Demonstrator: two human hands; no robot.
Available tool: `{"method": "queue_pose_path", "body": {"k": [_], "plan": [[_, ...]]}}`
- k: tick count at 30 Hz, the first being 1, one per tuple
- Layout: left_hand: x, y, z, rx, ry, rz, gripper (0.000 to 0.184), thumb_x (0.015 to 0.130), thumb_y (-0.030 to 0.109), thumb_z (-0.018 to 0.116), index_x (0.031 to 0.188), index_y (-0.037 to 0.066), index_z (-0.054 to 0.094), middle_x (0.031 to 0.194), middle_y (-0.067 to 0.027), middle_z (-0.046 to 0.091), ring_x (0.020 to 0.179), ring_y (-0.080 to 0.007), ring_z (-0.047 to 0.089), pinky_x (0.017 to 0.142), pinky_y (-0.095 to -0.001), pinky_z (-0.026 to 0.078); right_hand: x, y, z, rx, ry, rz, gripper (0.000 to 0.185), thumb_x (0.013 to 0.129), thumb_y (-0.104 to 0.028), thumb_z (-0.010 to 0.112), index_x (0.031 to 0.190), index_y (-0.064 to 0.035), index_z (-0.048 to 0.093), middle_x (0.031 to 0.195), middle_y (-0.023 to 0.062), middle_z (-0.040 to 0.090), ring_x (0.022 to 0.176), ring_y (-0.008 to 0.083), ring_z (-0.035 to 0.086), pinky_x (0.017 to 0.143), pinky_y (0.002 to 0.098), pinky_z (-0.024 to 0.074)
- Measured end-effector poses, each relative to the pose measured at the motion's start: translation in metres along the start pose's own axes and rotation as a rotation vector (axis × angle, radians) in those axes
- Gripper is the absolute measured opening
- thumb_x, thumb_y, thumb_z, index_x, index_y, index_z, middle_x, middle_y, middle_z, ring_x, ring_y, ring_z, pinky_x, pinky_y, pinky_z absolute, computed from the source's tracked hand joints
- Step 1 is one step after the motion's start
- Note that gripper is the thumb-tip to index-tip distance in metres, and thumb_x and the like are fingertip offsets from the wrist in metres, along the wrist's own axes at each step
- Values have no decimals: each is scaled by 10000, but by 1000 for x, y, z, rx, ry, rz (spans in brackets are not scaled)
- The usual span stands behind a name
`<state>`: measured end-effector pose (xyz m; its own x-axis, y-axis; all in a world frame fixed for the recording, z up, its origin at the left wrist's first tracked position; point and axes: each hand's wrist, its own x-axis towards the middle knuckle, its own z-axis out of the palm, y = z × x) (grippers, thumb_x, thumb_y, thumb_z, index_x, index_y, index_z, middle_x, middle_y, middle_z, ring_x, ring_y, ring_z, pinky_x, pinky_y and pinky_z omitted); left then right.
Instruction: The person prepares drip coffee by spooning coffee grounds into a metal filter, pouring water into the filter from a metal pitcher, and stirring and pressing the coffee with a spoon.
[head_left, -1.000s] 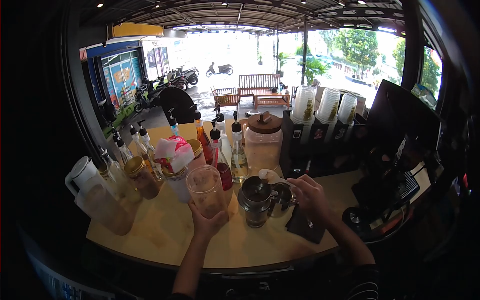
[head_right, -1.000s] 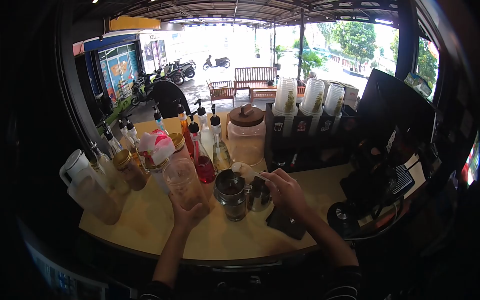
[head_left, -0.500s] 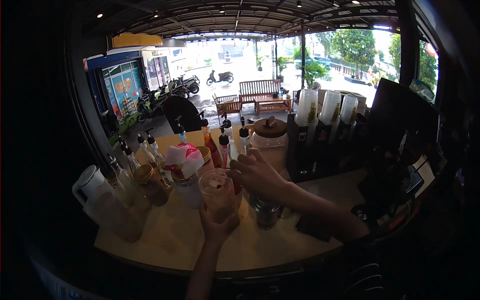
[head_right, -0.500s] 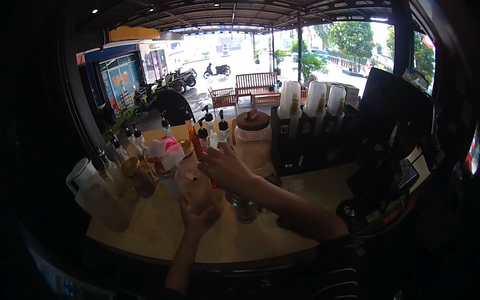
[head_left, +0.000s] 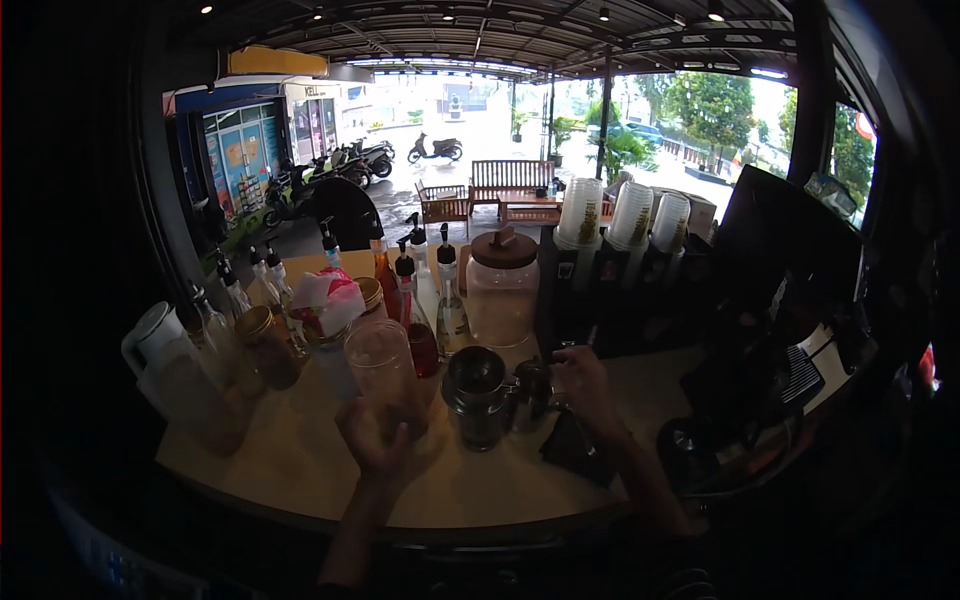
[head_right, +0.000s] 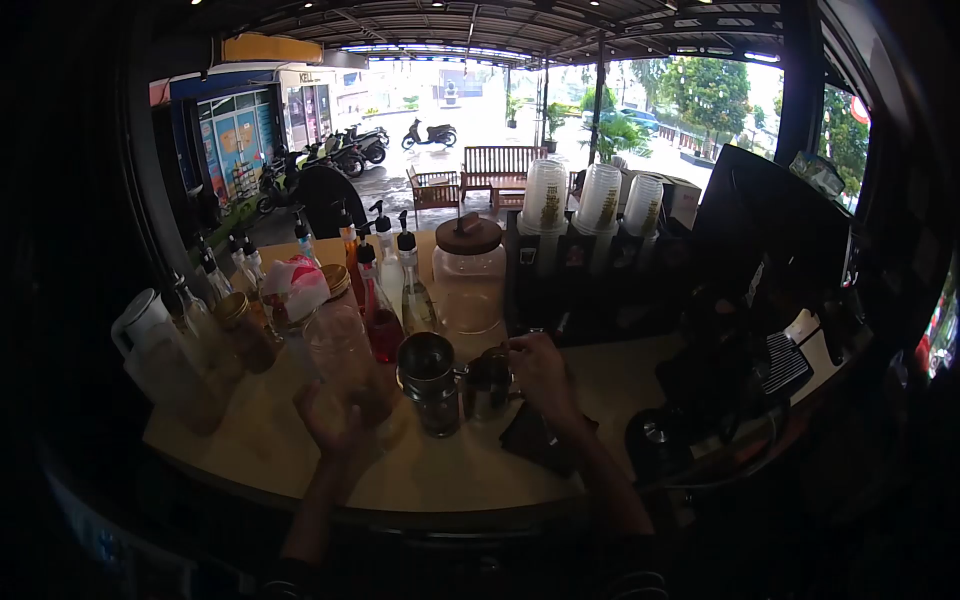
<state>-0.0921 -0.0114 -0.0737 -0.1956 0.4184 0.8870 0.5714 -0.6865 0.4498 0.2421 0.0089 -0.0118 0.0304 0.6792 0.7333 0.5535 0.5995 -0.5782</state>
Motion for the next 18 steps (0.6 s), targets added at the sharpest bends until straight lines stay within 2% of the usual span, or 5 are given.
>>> {"method": "queue_pose_path", "body": {"k": [2,8,10,14,18], "plan": [[0,16,2,112,-72,198,789,652,198,805,1298,22,388,1224,-130,432,1155,-266,448,971,-395,385,-28,30,-1,241,-107,346,150,889,-147,604,996,-42,612,938,99,610,830,165,610,714,303,497],[26,62,73,-177,-145,-69,724,701,165,792,1299,30,408,1250,-133,468,1154,-247,479,950,-381,423,-44,38,1,218,-147,242,158,906,-174,592,990,-41,598,849,40,631,770,117,591,693,275,474],[39,67,85,-582,-291,-256,797,667,162,834,1318,36,391,1278,-126,479,1200,-237,477,1000,-368,417,-44,38,3,235,-134,240,156,909,-177,589,988,-42,593,860,42,632,772,116,592,689,270,468],[54,73,75,-354,-586,-437,832,619,186,876,1296,31,417,1249,-104,517,1178,-216,511,1013,-360,426,-50,39,5,271,-150,285,158,920,-182,578,994,-42,577,883,47,631,782,114,590,707,279,467],[46,83,73,-266,-552,-412,819,605,191,884,1275,37,439,1237,-104,527,1169,-214,517,1014,-361,425,-55,48,12,384,-182,360,176,928,-180,568,1012,-26,569,867,49,631,804,115,608,720,277,484]]}}
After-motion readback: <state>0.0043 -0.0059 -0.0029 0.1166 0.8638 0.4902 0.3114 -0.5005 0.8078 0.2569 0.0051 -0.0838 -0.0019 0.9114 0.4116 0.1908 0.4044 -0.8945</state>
